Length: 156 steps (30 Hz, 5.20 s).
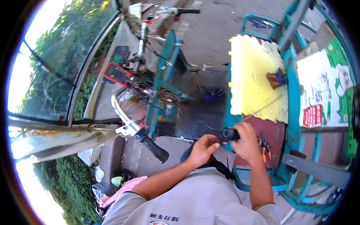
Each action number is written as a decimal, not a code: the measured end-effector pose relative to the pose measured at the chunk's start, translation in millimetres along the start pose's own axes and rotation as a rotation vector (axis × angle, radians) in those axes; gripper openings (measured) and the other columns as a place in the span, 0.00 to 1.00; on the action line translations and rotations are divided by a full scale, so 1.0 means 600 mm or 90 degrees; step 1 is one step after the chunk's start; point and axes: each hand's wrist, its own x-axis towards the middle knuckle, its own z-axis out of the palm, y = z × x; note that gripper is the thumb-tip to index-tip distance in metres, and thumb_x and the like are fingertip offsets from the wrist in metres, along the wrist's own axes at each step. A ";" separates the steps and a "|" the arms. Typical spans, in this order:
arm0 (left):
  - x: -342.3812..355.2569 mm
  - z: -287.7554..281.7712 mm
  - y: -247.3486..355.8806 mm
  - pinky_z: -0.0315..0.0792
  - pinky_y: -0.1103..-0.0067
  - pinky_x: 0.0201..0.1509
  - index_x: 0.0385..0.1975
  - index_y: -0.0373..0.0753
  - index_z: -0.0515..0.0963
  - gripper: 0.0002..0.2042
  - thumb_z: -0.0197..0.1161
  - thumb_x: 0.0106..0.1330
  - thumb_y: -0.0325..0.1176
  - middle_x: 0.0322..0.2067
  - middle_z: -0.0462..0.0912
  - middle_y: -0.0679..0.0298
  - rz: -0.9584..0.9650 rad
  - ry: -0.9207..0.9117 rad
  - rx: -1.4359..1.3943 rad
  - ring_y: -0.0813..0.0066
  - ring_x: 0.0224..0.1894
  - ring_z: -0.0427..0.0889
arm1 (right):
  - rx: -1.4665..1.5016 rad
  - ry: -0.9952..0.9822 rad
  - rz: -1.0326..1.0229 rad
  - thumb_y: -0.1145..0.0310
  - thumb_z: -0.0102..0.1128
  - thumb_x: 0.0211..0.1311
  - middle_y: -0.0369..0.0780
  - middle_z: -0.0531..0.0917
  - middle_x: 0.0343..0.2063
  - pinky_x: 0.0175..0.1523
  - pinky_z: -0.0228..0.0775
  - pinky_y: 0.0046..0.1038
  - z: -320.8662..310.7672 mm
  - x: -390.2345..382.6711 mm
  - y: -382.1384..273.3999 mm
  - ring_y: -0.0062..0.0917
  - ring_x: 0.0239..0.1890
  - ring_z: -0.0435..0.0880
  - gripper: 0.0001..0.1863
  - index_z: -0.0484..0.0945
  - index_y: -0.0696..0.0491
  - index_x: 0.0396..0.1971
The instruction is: The person uses pliers to strip the insulation from electrical wires and twists the exposed strands together. They wrap the connection with electrical tape and connect the wires to a multimeter to test the circuit on a teal three-wheeled vehicle.
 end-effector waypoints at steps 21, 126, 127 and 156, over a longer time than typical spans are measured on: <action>0.063 -0.209 0.016 0.76 0.76 0.51 0.49 0.32 0.76 0.09 0.59 0.74 0.27 0.44 0.84 0.61 0.094 0.403 0.027 0.74 0.45 0.83 | -0.317 -0.032 0.009 0.83 0.66 0.38 0.46 0.78 0.52 0.68 0.61 0.43 0.011 0.083 0.275 0.45 0.62 0.71 0.31 0.75 0.59 0.50; 0.134 -0.303 0.159 0.74 0.81 0.50 0.44 0.31 0.76 0.07 0.63 0.68 0.21 0.39 0.82 0.66 0.072 0.179 -0.077 0.81 0.43 0.79 | 0.323 -0.256 -0.065 0.81 0.64 0.61 0.37 0.80 0.34 0.44 0.74 0.28 0.260 0.351 -0.128 0.23 0.36 0.81 0.06 0.82 0.60 0.38; 0.134 -0.304 0.157 0.74 0.81 0.51 0.44 0.31 0.76 0.07 0.63 0.68 0.21 0.39 0.82 0.66 0.071 0.175 -0.090 0.81 0.43 0.79 | 0.267 -0.217 -0.169 0.81 0.64 0.60 0.38 0.79 0.34 0.44 0.74 0.29 0.263 0.351 -0.123 0.25 0.36 0.81 0.07 0.81 0.59 0.38; 0.136 -0.309 0.152 0.74 0.78 0.54 0.41 0.34 0.76 0.06 0.62 0.67 0.19 0.42 0.81 0.66 0.078 0.117 -0.183 0.80 0.45 0.79 | 0.680 -0.279 0.325 0.78 0.64 0.64 0.32 0.83 0.29 0.36 0.71 0.18 0.252 0.328 -0.131 0.11 0.31 0.78 0.03 0.83 0.63 0.35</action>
